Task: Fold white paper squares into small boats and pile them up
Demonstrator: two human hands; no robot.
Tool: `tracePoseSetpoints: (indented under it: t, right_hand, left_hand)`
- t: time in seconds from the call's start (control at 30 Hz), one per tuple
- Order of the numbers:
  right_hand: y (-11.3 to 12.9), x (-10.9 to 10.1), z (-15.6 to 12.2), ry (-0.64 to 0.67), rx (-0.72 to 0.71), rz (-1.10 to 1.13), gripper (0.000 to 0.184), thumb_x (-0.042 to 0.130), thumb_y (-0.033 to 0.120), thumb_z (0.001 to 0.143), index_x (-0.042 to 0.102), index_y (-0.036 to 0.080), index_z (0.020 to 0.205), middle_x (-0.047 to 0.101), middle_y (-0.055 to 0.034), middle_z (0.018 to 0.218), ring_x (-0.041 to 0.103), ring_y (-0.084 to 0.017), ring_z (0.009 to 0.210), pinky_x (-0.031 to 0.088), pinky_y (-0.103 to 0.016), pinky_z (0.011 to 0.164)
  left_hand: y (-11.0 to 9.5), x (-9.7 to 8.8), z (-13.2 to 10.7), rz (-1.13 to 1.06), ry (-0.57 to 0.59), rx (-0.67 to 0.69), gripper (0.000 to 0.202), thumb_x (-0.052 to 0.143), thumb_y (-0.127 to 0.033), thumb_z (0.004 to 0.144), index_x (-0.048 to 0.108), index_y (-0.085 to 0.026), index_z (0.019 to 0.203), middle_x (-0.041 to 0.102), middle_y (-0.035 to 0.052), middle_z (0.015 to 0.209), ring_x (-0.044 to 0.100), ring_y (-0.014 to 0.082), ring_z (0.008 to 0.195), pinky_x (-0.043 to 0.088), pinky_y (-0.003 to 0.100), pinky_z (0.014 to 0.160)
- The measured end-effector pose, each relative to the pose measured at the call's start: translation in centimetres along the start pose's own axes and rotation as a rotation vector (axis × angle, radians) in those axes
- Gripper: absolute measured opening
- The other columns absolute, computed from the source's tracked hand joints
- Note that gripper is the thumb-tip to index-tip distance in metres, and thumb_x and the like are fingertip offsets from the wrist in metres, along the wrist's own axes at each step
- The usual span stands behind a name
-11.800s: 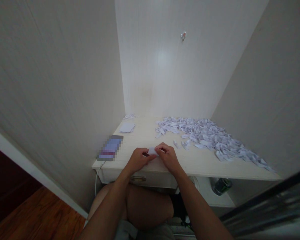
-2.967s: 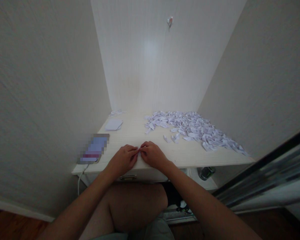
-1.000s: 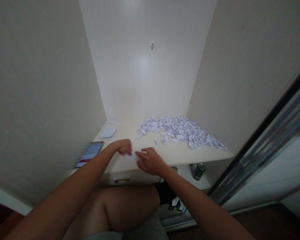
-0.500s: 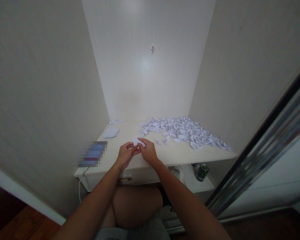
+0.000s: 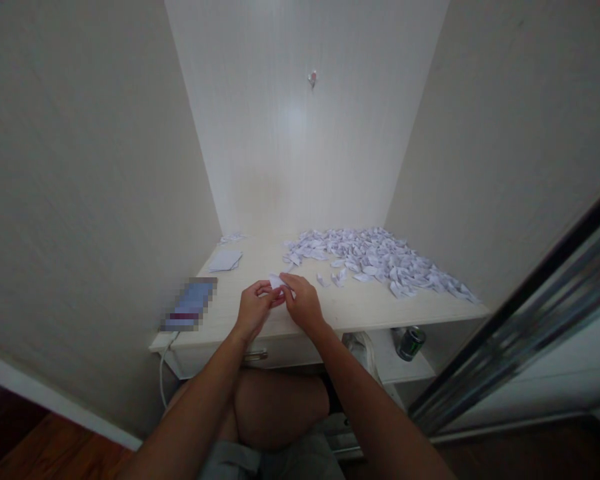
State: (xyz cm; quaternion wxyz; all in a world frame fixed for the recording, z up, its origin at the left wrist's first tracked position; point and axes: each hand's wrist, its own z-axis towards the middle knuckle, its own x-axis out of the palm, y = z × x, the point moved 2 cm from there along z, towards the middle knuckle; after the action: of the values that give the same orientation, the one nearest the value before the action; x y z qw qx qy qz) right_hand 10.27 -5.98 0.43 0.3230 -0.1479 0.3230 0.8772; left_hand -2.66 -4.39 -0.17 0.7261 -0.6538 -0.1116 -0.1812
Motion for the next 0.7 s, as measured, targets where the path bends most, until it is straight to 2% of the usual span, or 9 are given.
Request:
tracePoseSetpoints:
  t: [0.13,0.23,0.3,0.43,0.57,0.63,0.7]
  right_hand:
    - [0.3,-0.4,0.1,-0.035,0.007,0.082,0.025,0.055,0.017,0.089,0.072,0.019,0.107,0.071,-0.0108,0.120,0.064,-0.023,0.112,0.050,-0.040,0.099]
    - [0.2,-0.6,0.3,-0.066,0.142,0.228,0.018,0.062,0.020,0.084,0.073,0.018,0.099,0.073,-0.0104,0.112,0.067,-0.022,0.102,0.056,-0.031,0.076]
    - [0.0,-0.6,0.4,-0.054,0.237,0.326,0.015,0.065,0.024,0.082,0.073,0.018,0.092,0.074,-0.0089,0.103,0.069,-0.020,0.091,0.054,-0.026,0.063]
    - [-0.5,-0.6,0.6,-0.002,0.337,0.468,0.020,0.059,0.030,0.087,0.075,0.019,0.085,0.076,-0.0060,0.090,0.068,-0.018,0.080,0.052,-0.026,0.064]
    - [-1.0,-0.4,0.6,0.011,0.412,0.493,0.017,0.064,0.031,0.082,0.074,0.018,0.080,0.074,-0.0042,0.080,0.064,-0.016,0.066,0.050,-0.026,0.060]
    - [-1.2,-0.3,0.5,0.010,0.433,0.490,0.014,0.067,0.030,0.078,0.072,0.018,0.084,0.074,-0.0037,0.081,0.063,-0.015,0.063,0.049,-0.025,0.058]
    - [-1.4,-0.1,0.5,-0.008,0.449,0.528,0.020,0.069,0.027,0.075,0.069,0.018,0.093,0.074,-0.0040,0.087,0.066,-0.017,0.069,0.050,-0.026,0.060]
  left_hand:
    - [-0.2,0.1,-0.1,0.004,0.000,0.008,0.042,0.092,-0.033,0.053,0.067,-0.012,0.079,0.068,0.0013,0.073,0.069,0.0168,0.068,0.062,0.039,0.075]
    - [-0.2,0.0,-0.1,0.007,-0.006,0.013,0.041,0.091,-0.034,0.053,0.065,-0.013,0.076,0.067,0.0007,0.072,0.069,0.0172,0.068,0.062,0.040,0.076]
    - [-0.2,0.0,0.0,0.008,-0.012,0.015,0.040,0.091,-0.034,0.053,0.064,-0.013,0.075,0.066,-0.0002,0.070,0.069,0.0172,0.067,0.061,0.041,0.077]
    - [-0.2,-0.2,0.0,0.014,-0.010,0.014,0.040,0.090,-0.034,0.055,0.064,-0.013,0.077,0.067,0.0013,0.072,0.071,0.0189,0.068,0.061,0.042,0.077]
    - [-0.1,-0.2,0.0,0.023,0.008,0.012,0.038,0.090,-0.032,0.055,0.065,-0.013,0.076,0.068,0.0029,0.074,0.071,0.0199,0.070,0.061,0.042,0.077]
    - [0.0,-0.2,0.0,0.023,0.015,0.015,0.038,0.091,-0.031,0.055,0.064,-0.013,0.075,0.068,0.0021,0.074,0.071,0.0190,0.069,0.061,0.042,0.077]
    - [0.0,-0.2,0.0,0.024,0.025,0.015,0.037,0.091,-0.030,0.055,0.064,-0.014,0.074,0.069,0.0019,0.074,0.071,0.0185,0.069,0.061,0.041,0.078]
